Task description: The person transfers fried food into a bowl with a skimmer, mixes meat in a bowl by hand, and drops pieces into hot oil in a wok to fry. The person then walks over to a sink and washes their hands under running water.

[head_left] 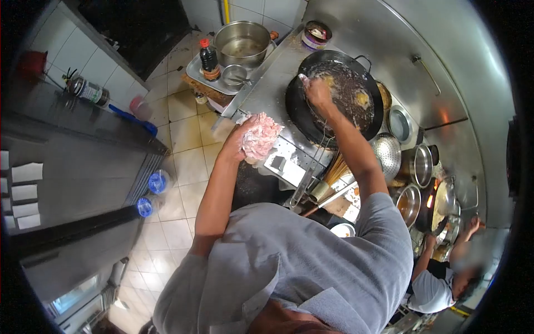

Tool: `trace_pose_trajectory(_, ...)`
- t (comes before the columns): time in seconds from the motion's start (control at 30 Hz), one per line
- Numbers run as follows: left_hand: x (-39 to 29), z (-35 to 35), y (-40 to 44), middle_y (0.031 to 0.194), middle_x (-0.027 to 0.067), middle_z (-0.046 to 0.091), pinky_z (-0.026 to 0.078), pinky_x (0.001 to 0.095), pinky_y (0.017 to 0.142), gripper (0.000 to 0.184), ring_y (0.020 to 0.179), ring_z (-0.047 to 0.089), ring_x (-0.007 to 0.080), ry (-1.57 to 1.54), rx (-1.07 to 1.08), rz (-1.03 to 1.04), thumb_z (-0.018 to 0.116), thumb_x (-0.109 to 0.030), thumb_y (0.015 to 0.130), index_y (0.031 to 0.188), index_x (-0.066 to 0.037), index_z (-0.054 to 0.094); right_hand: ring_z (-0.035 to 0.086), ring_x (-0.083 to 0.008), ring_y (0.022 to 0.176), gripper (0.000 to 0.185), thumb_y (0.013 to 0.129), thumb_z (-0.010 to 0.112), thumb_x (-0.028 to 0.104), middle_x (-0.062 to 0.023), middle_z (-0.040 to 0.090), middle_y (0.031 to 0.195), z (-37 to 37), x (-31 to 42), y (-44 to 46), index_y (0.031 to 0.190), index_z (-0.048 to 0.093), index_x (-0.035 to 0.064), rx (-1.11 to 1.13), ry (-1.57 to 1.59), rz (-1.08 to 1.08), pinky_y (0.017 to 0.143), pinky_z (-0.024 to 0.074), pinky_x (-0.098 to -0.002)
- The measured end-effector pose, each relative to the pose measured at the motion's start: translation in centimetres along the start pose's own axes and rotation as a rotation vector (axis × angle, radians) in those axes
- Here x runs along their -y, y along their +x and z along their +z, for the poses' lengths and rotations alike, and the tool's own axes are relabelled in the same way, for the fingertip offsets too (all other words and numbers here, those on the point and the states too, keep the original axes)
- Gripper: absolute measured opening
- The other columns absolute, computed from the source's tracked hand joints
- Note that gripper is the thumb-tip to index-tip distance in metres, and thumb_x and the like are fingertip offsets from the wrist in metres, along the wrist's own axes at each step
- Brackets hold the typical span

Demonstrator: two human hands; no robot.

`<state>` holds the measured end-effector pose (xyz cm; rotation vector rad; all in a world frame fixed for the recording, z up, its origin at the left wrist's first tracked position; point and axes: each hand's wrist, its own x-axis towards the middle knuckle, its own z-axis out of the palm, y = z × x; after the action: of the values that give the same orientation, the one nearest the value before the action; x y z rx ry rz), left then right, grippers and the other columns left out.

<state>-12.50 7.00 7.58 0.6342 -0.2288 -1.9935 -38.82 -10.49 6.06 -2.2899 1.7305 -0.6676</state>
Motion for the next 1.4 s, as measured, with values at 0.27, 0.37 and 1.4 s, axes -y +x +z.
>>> trace_pose_trajectory(0.27,-0.7,-1.5,-0.4,0.111,0.015,0.064,0.054,0.0405,0.089,0.04,0.1,0.065,0.0285,0.096,0.073,0.145,0.065,-0.014,0.082,0.119,-0.003,0.055,0.059,-0.0502,0.09,0.044,0.093,0.053,0.038,-0.033,0.06,0.088,4.5,-7.8,9.0,0.096,0.055,-0.005,-0.366,-0.055,0.162,0.08,0.0481,-0.0523)
trace_pose_trajectory(0.37,-1.2,-0.5,-0.8,0.109,0.015,0.065,0.055,0.0397,0.086,0.041,0.099,0.066,0.027,0.085,0.064,0.14,0.064,-0.011,0.08,0.119,-0.002,0.055,0.064,-0.0382,0.087,0.031,0.093,0.056,0.028,-0.0226,0.065,0.093,-2.3,-0.2,4.7,0.102,0.06,-0.0014,-0.239,0.034,-0.018,0.074,0.0505,-0.0469)
trace_pose_trajectory(1.4,-0.7,2.0,0.9,0.113,0.0122,0.063,0.054,0.0321,0.085,0.045,0.097,0.065,0.0208,0.288,0.231,0.014,0.052,-0.006,0.081,0.126,0.0,0.051,0.058,-0.033,0.092,0.043,0.073,0.072,0.02,-0.0167,0.06,0.099,-8.0,12.8,-5.4,0.11,0.061,-0.0005,0.481,0.372,-0.548,0.08,0.0469,-0.0405)
